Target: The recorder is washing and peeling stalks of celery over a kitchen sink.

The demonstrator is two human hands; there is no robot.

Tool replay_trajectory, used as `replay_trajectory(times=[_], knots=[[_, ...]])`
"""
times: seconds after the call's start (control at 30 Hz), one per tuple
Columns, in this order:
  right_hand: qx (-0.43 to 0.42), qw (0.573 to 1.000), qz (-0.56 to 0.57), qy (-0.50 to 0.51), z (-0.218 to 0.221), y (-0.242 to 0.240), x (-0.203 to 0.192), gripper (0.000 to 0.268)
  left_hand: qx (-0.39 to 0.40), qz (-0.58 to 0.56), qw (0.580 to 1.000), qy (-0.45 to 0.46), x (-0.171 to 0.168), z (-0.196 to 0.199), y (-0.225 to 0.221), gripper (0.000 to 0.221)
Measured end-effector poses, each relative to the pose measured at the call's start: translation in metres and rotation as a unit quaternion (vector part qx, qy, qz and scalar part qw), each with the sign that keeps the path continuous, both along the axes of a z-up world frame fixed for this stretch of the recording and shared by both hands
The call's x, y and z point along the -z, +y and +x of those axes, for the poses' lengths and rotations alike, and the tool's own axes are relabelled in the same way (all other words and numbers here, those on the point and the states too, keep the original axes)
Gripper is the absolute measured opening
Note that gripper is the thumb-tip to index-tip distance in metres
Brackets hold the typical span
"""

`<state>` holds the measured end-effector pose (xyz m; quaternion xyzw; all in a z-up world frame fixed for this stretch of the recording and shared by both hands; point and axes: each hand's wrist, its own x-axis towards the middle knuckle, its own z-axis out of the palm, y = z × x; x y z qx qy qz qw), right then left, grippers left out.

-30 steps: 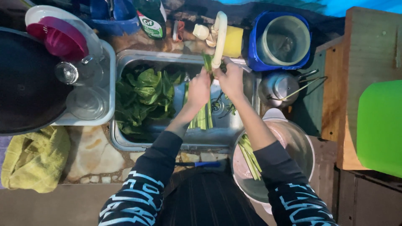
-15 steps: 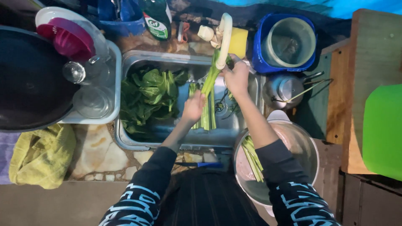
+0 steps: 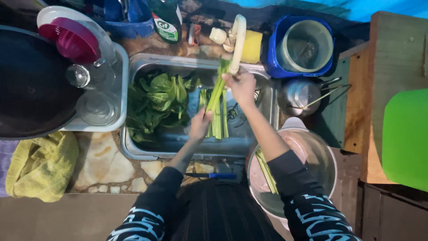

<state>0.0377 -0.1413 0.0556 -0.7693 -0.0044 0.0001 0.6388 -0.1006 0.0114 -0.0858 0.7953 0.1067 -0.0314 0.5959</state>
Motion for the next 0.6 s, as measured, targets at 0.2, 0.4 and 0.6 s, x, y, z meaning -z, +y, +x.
replay_trajectory(times=[0.2, 0.4, 0.6], knots=[[-0.017, 0.975, -0.213, 0.062, -0.002, 0.0, -0.018, 0.032, -0.034, 0.095, 0.994, 0.047, -0.034, -0.018, 0.016, 0.034], [-0.025, 0.935, -0.35, 0.055, 0.002, 0.002, -0.042, 0.04, -0.072, 0.1, 0.992, 0.009, -0.049, -0.01, 0.032, 0.026], [-0.091, 0.972, -0.206, 0.064, 0.011, -0.011, -0.016, 0.035, -0.172, -0.138, 0.972, 0.083, -0.031, -0.007, 0.034, 0.025]])
